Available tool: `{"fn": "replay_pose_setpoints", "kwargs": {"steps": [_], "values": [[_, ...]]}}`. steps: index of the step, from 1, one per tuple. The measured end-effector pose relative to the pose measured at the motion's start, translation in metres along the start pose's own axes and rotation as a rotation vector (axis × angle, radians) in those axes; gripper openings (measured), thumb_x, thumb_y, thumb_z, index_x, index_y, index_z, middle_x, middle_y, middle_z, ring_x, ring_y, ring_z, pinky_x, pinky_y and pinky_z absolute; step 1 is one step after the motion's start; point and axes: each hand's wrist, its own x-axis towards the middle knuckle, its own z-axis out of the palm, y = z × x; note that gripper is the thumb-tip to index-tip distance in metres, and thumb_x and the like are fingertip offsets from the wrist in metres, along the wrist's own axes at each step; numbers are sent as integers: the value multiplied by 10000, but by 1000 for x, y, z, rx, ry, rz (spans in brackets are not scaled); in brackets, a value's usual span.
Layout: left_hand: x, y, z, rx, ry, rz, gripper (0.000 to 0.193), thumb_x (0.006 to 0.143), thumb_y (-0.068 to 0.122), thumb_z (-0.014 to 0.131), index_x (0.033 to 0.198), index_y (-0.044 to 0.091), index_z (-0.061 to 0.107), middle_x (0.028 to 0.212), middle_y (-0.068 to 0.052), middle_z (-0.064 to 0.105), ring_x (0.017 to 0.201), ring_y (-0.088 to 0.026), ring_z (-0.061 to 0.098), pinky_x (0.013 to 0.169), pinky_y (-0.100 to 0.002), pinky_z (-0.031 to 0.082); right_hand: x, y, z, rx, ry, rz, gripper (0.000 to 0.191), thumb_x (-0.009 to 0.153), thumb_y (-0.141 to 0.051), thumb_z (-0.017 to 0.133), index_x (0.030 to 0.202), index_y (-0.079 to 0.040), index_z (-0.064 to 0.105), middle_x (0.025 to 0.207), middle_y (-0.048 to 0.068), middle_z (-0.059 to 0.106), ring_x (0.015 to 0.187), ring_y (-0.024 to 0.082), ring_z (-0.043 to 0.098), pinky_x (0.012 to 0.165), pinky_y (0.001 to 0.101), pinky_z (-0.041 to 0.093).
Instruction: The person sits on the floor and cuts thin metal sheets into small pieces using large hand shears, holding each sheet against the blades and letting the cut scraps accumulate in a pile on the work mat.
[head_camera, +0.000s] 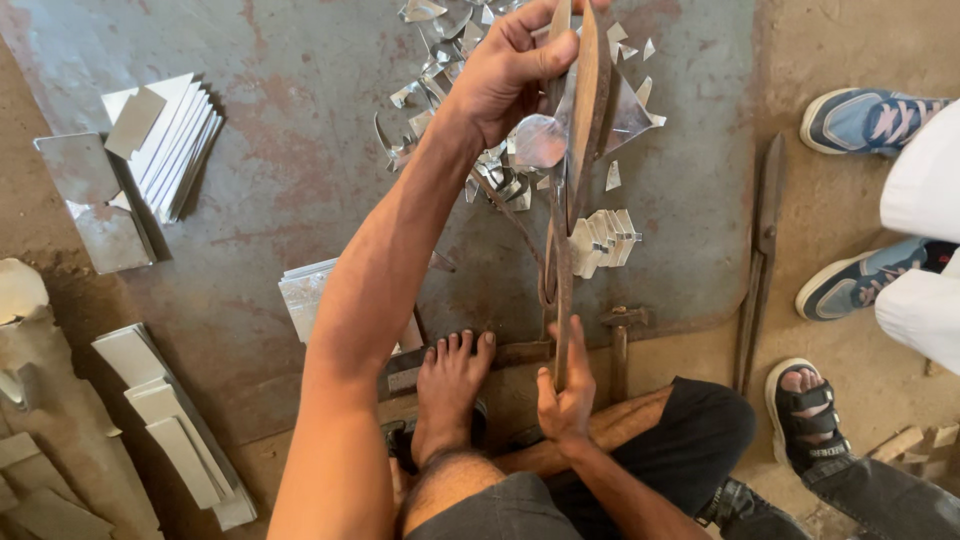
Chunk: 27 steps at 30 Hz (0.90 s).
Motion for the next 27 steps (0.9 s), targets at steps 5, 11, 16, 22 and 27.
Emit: {"fn": "replay_pose_setpoints", "kwargs": {"steps": [5,11,16,22,27], "values": [[3,7,6,-45,11,-55,215,1017,171,821,1168,49,729,989,-49,762,804,-133,708,686,-292,555,12,0,-4,195,-203,-6,850,835,-31,600,1620,0,275,1663,224,342,1546,346,314,1215,451,289],[4,12,11,83,99,-81,115,959,164,824,974,71,758,870,-28,745,710,-126,686,601,-290,542,14,10,-2,273,-192,144,790,797,-46,576,1557,1,365,1608,160,410,1424,262,453,1028,386,494],[2,23,22,149,170,-153,119,904,179,832,919,94,751,815,-11,742,642,-110,668,531,-284,532,12,14,2,206,-111,80,724,795,-33,588,1506,19,463,1519,164,545,1298,231,569,954,353,507],[3,51,27,215,96,-272,186,908,224,842,980,76,755,839,-17,736,646,-114,658,602,-302,613,13,11,2,165,-92,78,728,796,-36,589,1511,14,466,1489,166,580,1191,223,614,906,332,527],[17,81,31,1145,-24,-185,283,972,376,725,1029,99,749,837,-58,741,677,-151,723,633,-315,634,6,9,0,156,-73,26,705,794,-38,603,1487,11,480,1455,165,584,1225,199,608,895,318,538]]}}
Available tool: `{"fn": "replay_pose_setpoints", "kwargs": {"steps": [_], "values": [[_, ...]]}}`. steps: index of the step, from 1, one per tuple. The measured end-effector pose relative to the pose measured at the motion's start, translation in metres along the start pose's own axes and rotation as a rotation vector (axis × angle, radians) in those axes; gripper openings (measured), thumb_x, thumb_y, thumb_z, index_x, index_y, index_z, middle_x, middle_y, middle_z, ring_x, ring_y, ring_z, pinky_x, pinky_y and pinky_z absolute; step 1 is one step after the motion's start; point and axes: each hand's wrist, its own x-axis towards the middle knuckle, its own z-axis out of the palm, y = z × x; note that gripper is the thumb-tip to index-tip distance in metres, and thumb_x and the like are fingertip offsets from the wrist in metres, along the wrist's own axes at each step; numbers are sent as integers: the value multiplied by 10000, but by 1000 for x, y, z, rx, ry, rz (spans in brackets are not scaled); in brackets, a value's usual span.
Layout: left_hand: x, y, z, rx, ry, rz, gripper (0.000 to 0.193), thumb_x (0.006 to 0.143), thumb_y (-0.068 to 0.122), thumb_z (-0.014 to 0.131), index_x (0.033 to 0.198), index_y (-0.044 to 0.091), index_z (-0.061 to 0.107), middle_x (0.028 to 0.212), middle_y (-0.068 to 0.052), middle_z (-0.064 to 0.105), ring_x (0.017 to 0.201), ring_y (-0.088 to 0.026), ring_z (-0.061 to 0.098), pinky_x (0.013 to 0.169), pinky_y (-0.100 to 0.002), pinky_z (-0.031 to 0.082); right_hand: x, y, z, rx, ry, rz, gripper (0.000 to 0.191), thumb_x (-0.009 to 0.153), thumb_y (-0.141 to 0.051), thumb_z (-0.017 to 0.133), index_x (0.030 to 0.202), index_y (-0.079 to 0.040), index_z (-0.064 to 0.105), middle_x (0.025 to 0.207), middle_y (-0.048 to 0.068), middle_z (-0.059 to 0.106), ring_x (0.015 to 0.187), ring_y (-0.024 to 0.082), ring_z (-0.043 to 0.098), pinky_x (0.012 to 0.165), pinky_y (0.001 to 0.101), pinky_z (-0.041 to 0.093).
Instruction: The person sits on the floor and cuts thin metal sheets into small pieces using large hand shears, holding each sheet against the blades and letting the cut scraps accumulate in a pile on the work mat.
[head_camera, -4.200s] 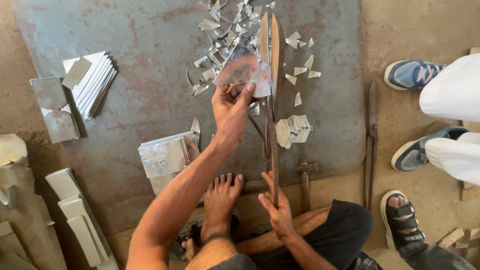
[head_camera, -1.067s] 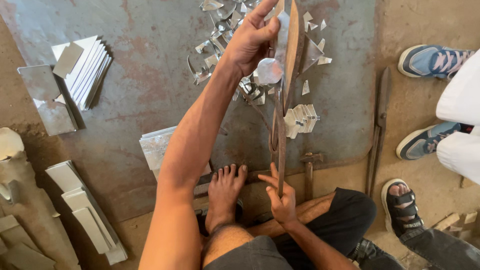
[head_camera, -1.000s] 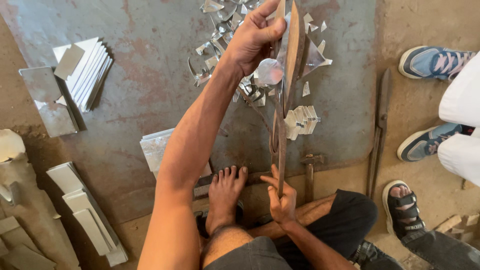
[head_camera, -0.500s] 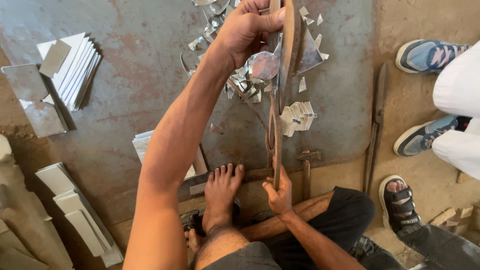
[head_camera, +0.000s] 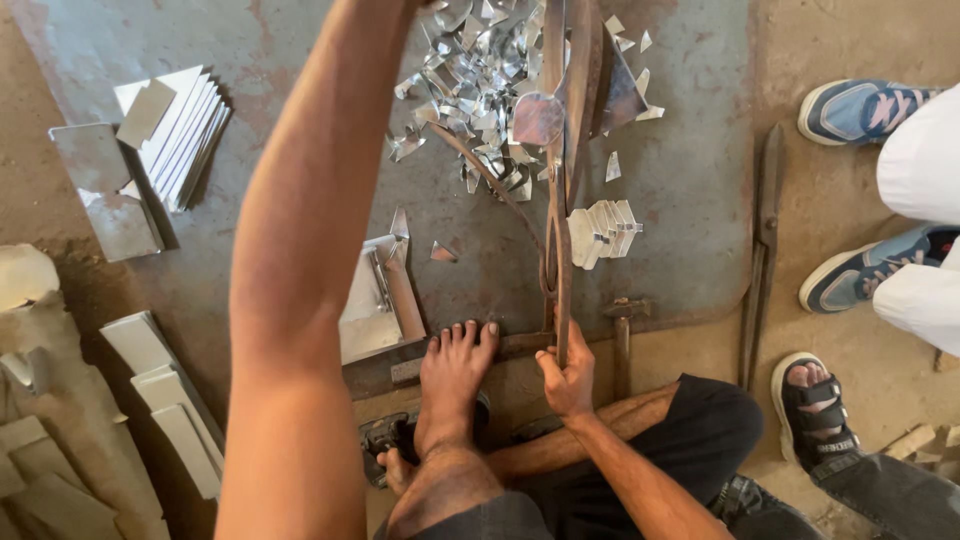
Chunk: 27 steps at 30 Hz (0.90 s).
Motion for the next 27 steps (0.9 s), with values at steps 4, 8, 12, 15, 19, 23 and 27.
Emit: {"fn": "replay_pose_setpoints", "kwargs": {"steps": [4,8,12,15,19,23,27], "values": [[4,55,34,482,66,164,381,1036,453,550,1104,138,752,873,-77,742,707,-217,701,679,-428,596,-6,0,0,8,-8,103,702,799,-51,599,1495,-13,514,1384,150,647,1064,219,634,865,323,542],[-31,89,94,1271,601,562,751,910,744,416,874,62,728,802,-97,709,876,-283,663,943,-522,354,-5,-10,-2,65,-30,17,665,853,-45,590,1510,-11,486,1446,160,602,1273,234,560,1035,344,468],[-40,88,106,1561,312,401,715,993,681,405,744,113,761,681,-51,680,795,-274,636,1081,-563,241,-20,-38,-11,114,-112,45,606,943,-103,625,1513,-12,437,1585,153,463,1474,241,393,1172,354,305],[-39,86,105,1553,97,330,727,1059,646,418,734,103,775,660,-53,668,760,-294,630,1083,-575,236,-43,-59,-22,177,-178,253,444,947,-139,651,1360,19,687,1628,135,471,1497,226,419,1162,355,339],[-41,89,111,1591,14,265,854,1005,761,334,738,78,772,680,-66,688,839,-311,631,1083,-590,188,-35,-63,-13,94,-47,157,477,924,-178,668,1377,-32,630,1556,123,537,1404,218,515,1019,362,473],[-46,83,121,1281,476,368,416,892,385,639,1232,151,683,1220,-78,548,1224,-286,431,1139,-610,182,-19,-58,-4,13,-27,100,511,927,-196,680,1408,-41,601,1483,121,605,1351,223,569,1008,356,501],[-37,73,130,1091,881,425,795,776,25,789,1470,320,539,1537,-51,365,1461,-300,256,1206,-623,166,-23,-60,-10,-72,-19,87,496,937,-204,664,1403,-44,604,1462,114,611,1335,218,586,986,350,513]]}}
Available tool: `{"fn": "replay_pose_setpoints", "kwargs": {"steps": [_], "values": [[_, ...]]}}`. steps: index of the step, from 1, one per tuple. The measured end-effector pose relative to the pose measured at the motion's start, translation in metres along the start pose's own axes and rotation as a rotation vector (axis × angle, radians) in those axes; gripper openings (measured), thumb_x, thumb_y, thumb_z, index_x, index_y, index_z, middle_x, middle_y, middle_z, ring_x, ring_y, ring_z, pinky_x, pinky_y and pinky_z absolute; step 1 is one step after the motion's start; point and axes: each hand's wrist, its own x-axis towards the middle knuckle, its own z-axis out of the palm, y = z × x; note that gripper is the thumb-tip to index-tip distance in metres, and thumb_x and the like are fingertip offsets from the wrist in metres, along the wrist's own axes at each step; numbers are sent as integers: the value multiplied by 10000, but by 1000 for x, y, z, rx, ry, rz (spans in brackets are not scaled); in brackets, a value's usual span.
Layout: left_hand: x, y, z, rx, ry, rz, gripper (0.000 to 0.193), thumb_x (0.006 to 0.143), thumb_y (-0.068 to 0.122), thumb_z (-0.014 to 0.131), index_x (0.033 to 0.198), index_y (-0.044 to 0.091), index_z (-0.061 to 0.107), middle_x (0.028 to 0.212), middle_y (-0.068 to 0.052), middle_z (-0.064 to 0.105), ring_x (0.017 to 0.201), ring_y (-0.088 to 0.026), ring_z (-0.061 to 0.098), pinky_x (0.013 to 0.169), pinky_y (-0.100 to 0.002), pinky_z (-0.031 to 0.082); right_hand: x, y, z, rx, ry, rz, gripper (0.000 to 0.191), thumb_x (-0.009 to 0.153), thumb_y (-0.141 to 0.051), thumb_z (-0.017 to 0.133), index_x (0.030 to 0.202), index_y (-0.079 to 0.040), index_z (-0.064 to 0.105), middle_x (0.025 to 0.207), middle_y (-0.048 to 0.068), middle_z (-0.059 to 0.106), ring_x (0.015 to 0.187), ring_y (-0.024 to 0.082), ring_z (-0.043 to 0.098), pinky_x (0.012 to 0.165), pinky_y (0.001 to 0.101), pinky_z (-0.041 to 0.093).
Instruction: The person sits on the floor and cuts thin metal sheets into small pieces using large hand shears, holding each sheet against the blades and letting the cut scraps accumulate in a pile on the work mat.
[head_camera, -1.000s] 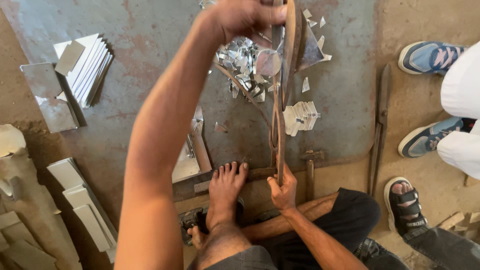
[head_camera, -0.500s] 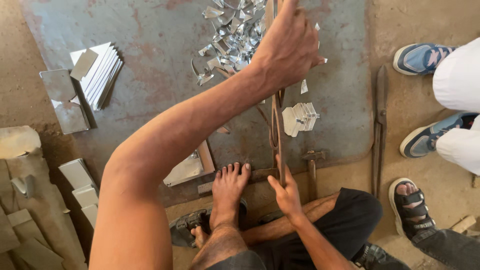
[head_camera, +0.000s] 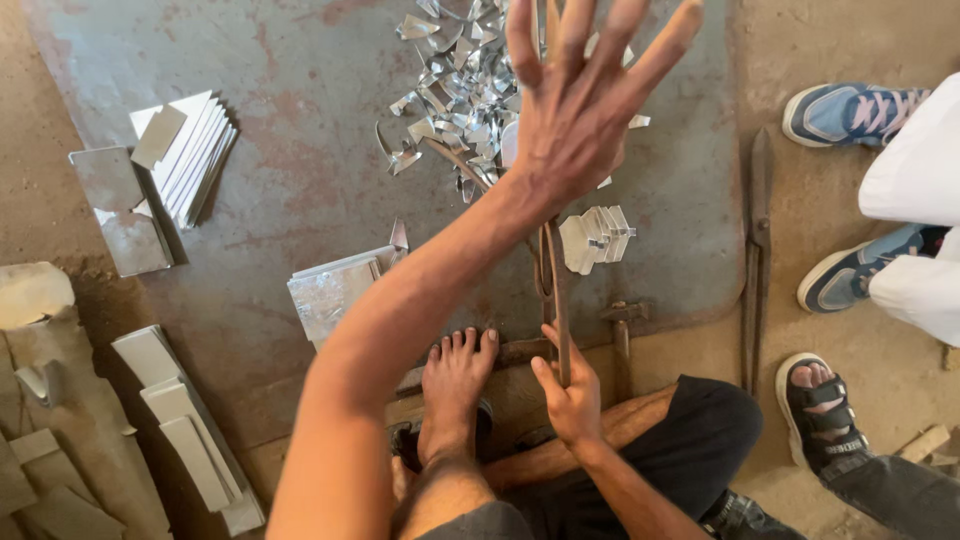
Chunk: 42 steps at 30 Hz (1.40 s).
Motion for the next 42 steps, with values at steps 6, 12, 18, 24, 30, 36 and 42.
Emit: {"fn": "replay_pose_setpoints", "kwargs": {"steps": [6,12,18,24,30,36,42], "values": [[-7,6,1,-419,-119,-521,774,684,201,875,1378,290,545,1542,-133,356,1521,-353,258,1247,-587,206,1,1,4,9,51,-34,490,969,-215,661,1413,-15,614,1399,135,695,1308,236,641,1082,369,484],[-12,-62,8,-774,-55,-534,584,882,515,773,1329,173,617,1439,-107,499,1374,-326,386,1155,-477,318,6,2,5,69,19,18,559,932,-210,656,1446,-18,545,1463,160,596,1373,262,546,1044,403,480],[-41,-89,42,-1125,-164,-348,459,1149,402,503,1011,39,748,1485,-189,468,1433,-344,363,1227,-466,268,5,0,4,88,7,19,534,931,-216,650,1422,-23,563,1448,162,613,1368,264,561,1030,394,500],[-57,-67,69,-1243,-65,-571,466,1150,373,509,958,12,731,1264,-100,542,1271,-227,488,1101,-351,384,3,1,1,163,-58,19,479,977,-215,594,1412,-15,573,1524,170,534,1427,259,483,1086,408,448],[-65,-58,78,-1656,131,-857,410,1115,327,520,1137,-17,741,1400,-59,426,1292,-157,424,1092,-318,393,-20,-4,-13,227,-182,180,500,1027,-296,533,1462,-51,554,1551,147,576,1433,238,514,1176,392,360],[-49,-64,66,-1433,2,-555,474,1161,341,474,1016,3,772,1430,-38,409,1285,-139,466,1111,-273,421,1,0,-2,203,-60,282,571,1032,-261,623,1571,-102,523,1469,199,708,1107,480,566,1041,473,444],[-44,-59,56,-1308,63,-589,430,1146,301,536,928,10,764,1412,-39,409,1182,-135,441,1078,-291,430,12,5,4,135,-30,37,426,1022,-251,567,1355,5,640,1534,150,550,1463,250,448,1141,370,378]]}}
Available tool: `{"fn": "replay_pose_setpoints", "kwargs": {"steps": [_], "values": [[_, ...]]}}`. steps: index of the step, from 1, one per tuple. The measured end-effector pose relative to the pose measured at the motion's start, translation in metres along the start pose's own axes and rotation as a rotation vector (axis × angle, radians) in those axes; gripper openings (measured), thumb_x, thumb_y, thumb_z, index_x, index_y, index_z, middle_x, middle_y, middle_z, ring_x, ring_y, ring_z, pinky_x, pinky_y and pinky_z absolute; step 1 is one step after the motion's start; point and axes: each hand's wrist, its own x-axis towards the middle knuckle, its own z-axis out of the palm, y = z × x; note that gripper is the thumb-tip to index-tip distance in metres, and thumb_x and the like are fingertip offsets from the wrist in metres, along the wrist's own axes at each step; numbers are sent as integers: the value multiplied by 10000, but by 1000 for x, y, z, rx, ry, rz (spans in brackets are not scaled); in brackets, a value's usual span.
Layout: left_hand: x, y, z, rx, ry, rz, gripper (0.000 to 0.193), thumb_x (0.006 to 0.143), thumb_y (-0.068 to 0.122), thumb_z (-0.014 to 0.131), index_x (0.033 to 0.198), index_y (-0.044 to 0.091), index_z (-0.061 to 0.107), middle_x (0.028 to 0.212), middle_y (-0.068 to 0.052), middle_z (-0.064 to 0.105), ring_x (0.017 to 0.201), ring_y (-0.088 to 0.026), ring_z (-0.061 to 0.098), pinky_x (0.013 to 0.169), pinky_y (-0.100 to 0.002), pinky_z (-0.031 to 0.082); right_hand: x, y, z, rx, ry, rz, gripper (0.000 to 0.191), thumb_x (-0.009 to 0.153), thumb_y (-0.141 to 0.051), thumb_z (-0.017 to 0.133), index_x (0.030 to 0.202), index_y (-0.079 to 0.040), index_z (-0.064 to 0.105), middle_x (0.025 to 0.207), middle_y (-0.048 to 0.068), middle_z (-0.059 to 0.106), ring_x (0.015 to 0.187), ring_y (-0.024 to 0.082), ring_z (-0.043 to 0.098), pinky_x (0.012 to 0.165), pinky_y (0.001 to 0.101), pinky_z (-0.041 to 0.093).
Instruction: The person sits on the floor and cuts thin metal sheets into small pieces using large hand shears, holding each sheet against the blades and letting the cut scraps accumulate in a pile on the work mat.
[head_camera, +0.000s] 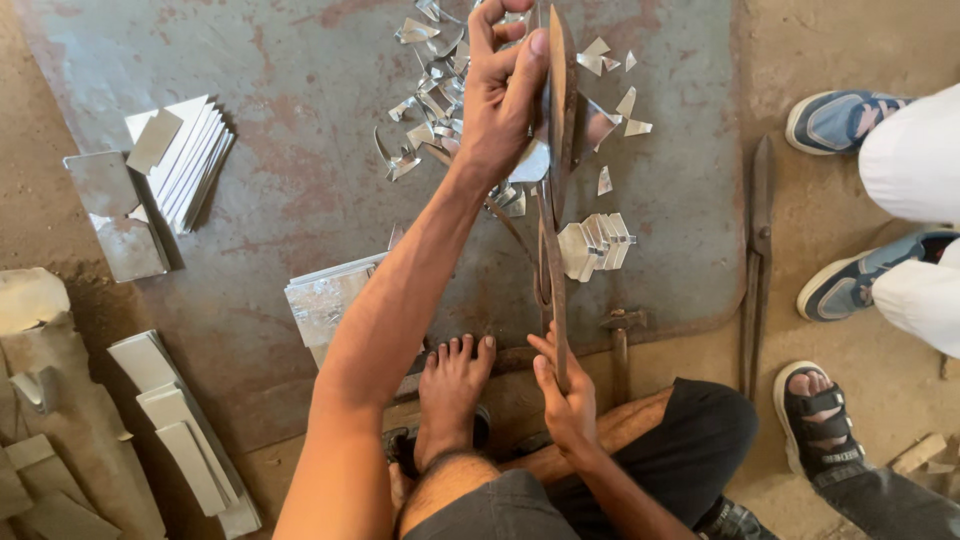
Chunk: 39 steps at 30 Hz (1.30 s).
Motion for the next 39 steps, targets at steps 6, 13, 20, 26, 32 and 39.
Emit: {"fn": "replay_pose_setpoints", "kwargs": {"steps": [6,13,20,26,32,39], "values": [[-6,-30,5,-203,154,-103,464,1104,332,585,860,-35,728,1368,-45,430,1102,-101,484,910,-261,426,-9,-6,-5,163,-37,427,571,1079,-247,572,1638,-149,518,1414,267,713,1105,659,284,1062,668,349],[-19,-45,14,-542,460,-754,395,1141,319,520,1071,-20,711,1004,-223,350,759,-277,350,632,-375,229,-25,-19,-20,53,-147,21,445,1075,-276,513,1405,10,598,1549,202,538,1487,265,451,1197,423,335],[0,-27,-4,166,26,76,481,1174,346,499,1006,-43,727,1298,-67,514,1124,-138,547,1007,-306,467,16,-18,2,30,-3,-16,570,1001,-251,565,1507,-14,457,1529,163,525,1388,239,508,1098,408,438],[-23,-39,28,-558,621,-642,351,1125,336,503,1081,9,620,1094,-160,538,855,-192,500,730,-354,441,15,-11,4,-11,10,-8,536,1005,-222,564,1499,-26,500,1447,91,613,1082,148,577,977,326,483],[-18,-39,13,-100,363,-209,387,1136,298,506,980,-6,686,1230,-69,513,1038,-165,476,971,-333,392,1,-9,-5,60,-39,183,597,1043,-206,572,1617,-79,468,1260,119,767,794,203,449,766,373,411],[-10,-22,7,335,177,50,362,1107,254,561,866,24,704,1330,-56,521,1153,-210,474,1102,-370,344,-12,-26,-14,59,-86,-3,561,1039,-335,515,1485,4,547,1483,125,629,1481,240,434,1194,396,294]]}}
